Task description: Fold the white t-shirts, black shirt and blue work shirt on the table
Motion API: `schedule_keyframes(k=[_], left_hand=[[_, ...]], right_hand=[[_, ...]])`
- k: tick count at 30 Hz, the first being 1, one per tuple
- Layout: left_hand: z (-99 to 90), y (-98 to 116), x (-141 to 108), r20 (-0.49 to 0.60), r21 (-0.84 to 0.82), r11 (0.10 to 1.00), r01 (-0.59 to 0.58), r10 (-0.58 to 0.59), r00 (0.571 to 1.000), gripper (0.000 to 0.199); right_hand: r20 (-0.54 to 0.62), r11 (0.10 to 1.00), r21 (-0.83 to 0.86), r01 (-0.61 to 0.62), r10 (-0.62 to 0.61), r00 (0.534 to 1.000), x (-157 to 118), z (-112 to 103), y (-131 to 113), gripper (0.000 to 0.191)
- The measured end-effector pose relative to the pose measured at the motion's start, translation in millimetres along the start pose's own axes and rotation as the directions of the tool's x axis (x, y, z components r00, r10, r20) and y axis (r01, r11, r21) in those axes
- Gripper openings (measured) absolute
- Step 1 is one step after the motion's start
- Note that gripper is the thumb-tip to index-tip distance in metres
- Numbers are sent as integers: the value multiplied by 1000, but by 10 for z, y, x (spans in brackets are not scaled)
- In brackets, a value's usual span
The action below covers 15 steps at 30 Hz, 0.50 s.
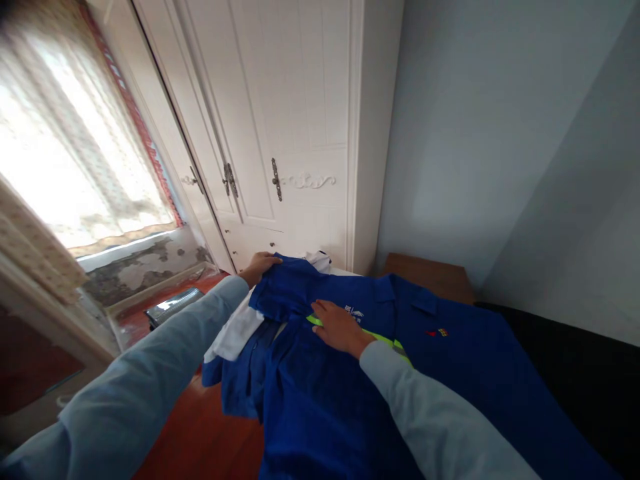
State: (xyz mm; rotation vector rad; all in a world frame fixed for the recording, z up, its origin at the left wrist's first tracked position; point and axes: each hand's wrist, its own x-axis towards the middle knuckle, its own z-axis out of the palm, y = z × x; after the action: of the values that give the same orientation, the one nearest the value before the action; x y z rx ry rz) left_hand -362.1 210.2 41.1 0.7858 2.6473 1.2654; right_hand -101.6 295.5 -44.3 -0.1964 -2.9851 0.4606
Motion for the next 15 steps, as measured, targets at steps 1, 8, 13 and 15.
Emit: schedule_keyframes(k=[1,8,13,15], left_hand=[[14,108,-7,-25,-11,999,-33,33,999,25],[231,946,-696,225,162,595,-787,754,617,24],[325,1083,-1155,429,-258,515,-817,819,380,63],[243,971,-1203,444,-380,576,-724,800,404,67]], right_hand=[[29,1000,-10,18,-18,999,79,47,-34,57],[-7,999,38,38,-38,999,217,316,-49,46],[-106,990,123,74,-61,992,-72,305,196,44],[-157,990,120,79,-60,986,-269,231,335,41]])
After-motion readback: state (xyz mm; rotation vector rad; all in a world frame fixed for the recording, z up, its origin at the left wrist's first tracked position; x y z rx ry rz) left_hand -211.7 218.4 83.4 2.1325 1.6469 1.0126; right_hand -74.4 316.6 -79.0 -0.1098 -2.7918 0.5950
